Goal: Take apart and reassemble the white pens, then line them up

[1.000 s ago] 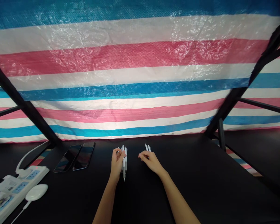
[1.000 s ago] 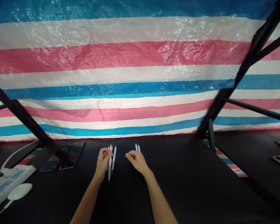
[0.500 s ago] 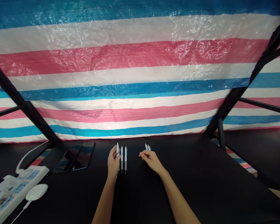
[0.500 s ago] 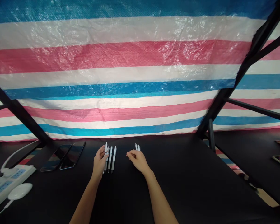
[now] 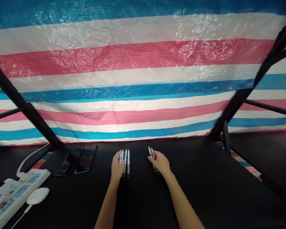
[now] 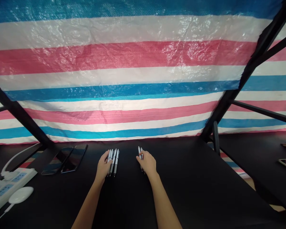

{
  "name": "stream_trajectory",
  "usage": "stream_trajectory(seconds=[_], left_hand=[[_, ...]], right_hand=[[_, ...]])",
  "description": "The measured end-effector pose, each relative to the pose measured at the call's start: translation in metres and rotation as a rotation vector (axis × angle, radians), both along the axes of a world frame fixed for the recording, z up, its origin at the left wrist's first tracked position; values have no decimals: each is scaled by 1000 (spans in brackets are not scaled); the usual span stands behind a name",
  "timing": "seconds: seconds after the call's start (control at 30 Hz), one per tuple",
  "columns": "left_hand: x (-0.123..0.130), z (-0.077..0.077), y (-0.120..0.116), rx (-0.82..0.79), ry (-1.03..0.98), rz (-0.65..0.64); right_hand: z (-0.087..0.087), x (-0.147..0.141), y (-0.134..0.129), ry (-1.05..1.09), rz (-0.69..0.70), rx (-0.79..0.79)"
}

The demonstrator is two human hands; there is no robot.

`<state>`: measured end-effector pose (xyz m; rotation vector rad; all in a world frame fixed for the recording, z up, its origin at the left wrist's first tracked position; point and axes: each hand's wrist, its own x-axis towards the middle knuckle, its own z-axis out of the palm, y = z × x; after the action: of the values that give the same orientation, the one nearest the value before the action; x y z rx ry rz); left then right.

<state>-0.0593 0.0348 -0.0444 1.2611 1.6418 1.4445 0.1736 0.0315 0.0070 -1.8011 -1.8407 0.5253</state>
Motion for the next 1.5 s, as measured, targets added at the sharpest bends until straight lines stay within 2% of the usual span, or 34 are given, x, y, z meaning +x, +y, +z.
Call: stream_trajectory(seconds=[0.23, 0.37, 0.67, 1.17, 1.37, 1.5], left_hand=[[6, 7, -3, -52, 35, -1], [9, 13, -5, -71, 48, 3], [11, 20, -7, -29, 100, 14], [10, 18, -9, 37, 166, 10], [12, 20, -10, 76, 188, 30], [15, 24, -12, 85, 193, 42]], right_hand=[[-2, 0, 0, -59, -2, -24], [-3, -2, -1, -64, 64, 4], [-1, -9, -4, -112, 124, 41], [2, -10, -4, -167, 101, -47], [1, -7, -3, -91, 73, -18], [1, -4, -3, 14, 108, -2]])
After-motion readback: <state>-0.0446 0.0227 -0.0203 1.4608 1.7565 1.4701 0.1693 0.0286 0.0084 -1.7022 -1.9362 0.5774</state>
